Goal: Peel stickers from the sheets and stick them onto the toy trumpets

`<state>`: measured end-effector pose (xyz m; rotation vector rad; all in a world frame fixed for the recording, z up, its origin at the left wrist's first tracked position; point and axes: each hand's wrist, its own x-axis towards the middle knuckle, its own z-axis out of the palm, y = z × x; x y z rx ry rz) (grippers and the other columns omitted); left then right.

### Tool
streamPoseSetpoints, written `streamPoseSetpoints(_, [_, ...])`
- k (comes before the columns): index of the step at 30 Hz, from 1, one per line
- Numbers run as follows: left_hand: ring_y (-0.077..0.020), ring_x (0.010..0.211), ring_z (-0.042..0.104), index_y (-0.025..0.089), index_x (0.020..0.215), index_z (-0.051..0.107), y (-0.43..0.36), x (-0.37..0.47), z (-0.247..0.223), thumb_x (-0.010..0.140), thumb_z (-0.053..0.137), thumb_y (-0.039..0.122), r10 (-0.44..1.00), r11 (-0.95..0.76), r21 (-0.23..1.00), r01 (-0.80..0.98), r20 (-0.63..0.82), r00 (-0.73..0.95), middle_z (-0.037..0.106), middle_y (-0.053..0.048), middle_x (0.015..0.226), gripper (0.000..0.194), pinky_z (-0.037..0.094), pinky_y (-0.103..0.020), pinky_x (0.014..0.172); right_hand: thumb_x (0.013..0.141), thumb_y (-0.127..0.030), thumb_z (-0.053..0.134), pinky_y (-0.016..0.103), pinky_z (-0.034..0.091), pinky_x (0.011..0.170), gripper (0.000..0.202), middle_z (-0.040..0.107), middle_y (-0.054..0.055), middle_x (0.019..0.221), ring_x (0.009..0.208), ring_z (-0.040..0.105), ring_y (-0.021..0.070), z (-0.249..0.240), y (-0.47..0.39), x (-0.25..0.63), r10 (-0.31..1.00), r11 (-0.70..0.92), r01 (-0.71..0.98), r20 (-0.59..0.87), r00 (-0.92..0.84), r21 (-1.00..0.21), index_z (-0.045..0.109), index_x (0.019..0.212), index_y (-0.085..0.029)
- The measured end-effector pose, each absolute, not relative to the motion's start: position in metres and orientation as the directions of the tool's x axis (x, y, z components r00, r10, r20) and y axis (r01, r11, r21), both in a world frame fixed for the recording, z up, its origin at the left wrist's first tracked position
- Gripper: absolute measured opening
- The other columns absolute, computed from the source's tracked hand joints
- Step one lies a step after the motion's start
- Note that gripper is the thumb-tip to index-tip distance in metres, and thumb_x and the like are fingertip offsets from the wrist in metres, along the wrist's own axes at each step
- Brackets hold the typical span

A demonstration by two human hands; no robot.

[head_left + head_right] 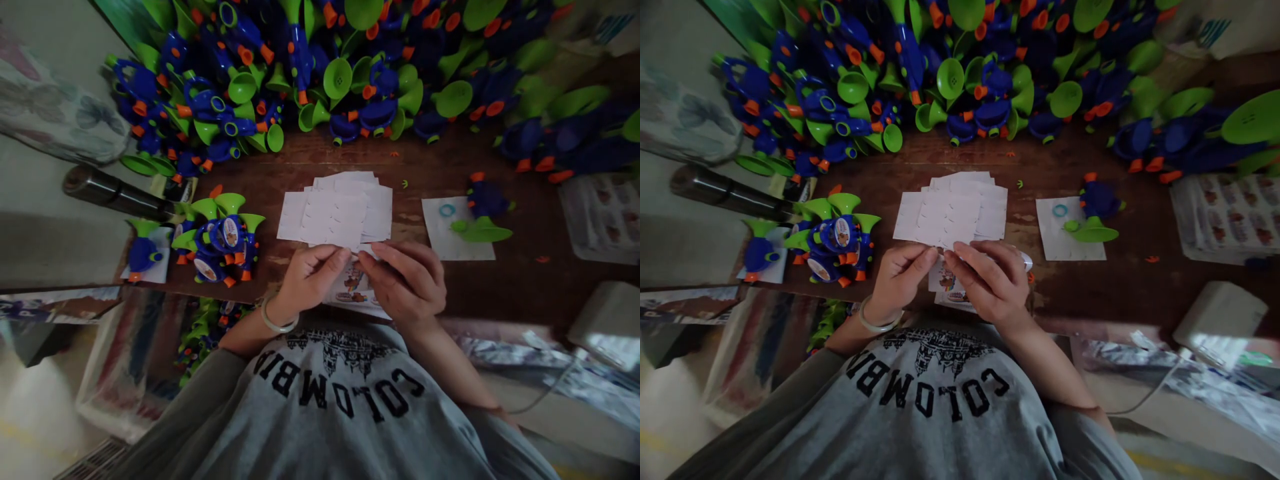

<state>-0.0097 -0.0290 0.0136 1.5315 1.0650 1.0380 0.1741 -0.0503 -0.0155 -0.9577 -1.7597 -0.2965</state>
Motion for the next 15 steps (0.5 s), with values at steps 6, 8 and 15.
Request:
streamPoseSetpoints(6, [-0.0121, 0.064, 0.064, 0.023, 0.086, 0.084, -0.031, -0.012, 0.012, 0.101, 0.068, 0.059, 0.971, -0.111, 0.99, 0.09, 0.088, 0.224, 0.078, -0.002, 0.074, 0.042, 0.053, -0.024, 0.06, 0.087, -0.01, 0.086, 0.035, 0.065, 0.092, 0.024, 0.078, -0.002, 0.097, 0.098, 0.071, 0.0178, -0.016, -0.057, 0.178, 0.399, 0.727, 0.659, 0.9, -0.175, -0.194, 0.08, 0.102, -0.028])
streamPoseSetpoints(8, [-0.0139, 0.076, 0.071, 0.025, 0.097, 0.086, -0.027, -0.014, 0.007, 0.102, 0.069, 0.056, 0.984, -0.095, 0.994, 0.061, 0.084, 0.157, 0.084, -0.004, 0.09, 0.036, 0.057, -0.026, 0.069, 0.096, -0.019, 0.079, 0.036, 0.064, 0.095, 0.01, 0.078, -0.003, 0.095, 0.1, 0.071, 0.0166, -0.009, -0.064, 0.179, 0.458, 0.809, 0.522, 0.847, -0.268, -0.272, 0.079, 0.097, -0.029])
streamPoseSetpoints(15, [-0.0158, 0.092, 0.077, 0.026, 0.102, 0.082, -0.015, -0.017, -0.006, 0.105, 0.067, 0.049, 0.969, -0.241, 0.965, 0.104, 0.233, 0.082, 0.084, -0.002, 0.099, 0.028, 0.062, -0.029, 0.085, 0.101, -0.039, 0.073, 0.044, 0.061, 0.104, 0.049, 0.077, 0.004, 0.127, 0.121, 0.071, 0.0242, 0.0, -0.063, 0.187, 0.672, 0.656, 0.556, 0.73, -0.121, -0.512, 0.062, 0.148, -0.035])
